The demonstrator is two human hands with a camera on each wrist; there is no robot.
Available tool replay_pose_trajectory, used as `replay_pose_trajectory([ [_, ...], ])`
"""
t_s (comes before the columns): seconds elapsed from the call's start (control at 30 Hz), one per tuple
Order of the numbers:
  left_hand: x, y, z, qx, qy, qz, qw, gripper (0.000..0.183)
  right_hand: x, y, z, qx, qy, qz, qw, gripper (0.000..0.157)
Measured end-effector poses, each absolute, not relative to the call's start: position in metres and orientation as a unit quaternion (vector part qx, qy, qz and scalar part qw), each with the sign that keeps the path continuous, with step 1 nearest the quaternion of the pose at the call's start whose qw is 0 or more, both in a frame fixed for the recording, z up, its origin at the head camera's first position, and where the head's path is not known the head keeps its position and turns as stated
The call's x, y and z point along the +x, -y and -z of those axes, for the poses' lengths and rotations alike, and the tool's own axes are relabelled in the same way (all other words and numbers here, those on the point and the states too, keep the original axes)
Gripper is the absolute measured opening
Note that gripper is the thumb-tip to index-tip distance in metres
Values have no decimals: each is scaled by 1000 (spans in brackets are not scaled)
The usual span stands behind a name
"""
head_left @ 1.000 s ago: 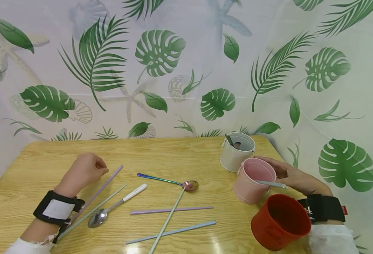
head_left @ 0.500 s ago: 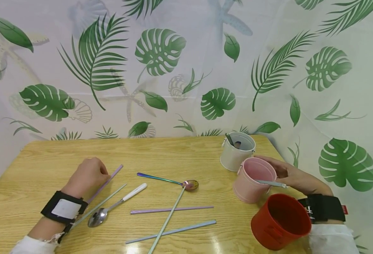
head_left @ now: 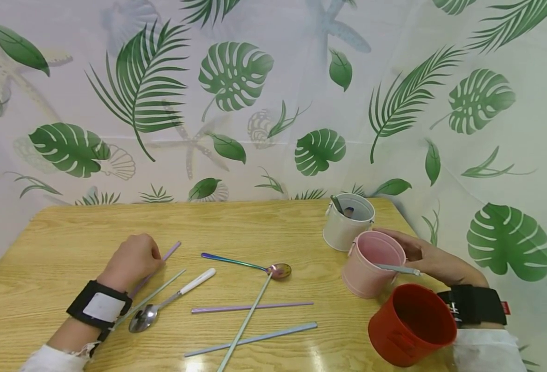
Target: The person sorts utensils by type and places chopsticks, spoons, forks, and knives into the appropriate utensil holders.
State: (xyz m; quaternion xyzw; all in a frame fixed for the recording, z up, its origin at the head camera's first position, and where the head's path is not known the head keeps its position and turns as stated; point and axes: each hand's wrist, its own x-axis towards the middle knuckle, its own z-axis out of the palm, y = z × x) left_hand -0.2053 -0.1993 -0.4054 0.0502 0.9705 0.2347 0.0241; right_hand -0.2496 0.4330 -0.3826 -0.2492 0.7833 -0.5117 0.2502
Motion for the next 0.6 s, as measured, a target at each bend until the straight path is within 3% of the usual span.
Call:
replay_pose_trajectory([
  [0.6,-203,195,409,52,-976,-210,9,7,-248,-434,381,-263,-769,518,267,78],
])
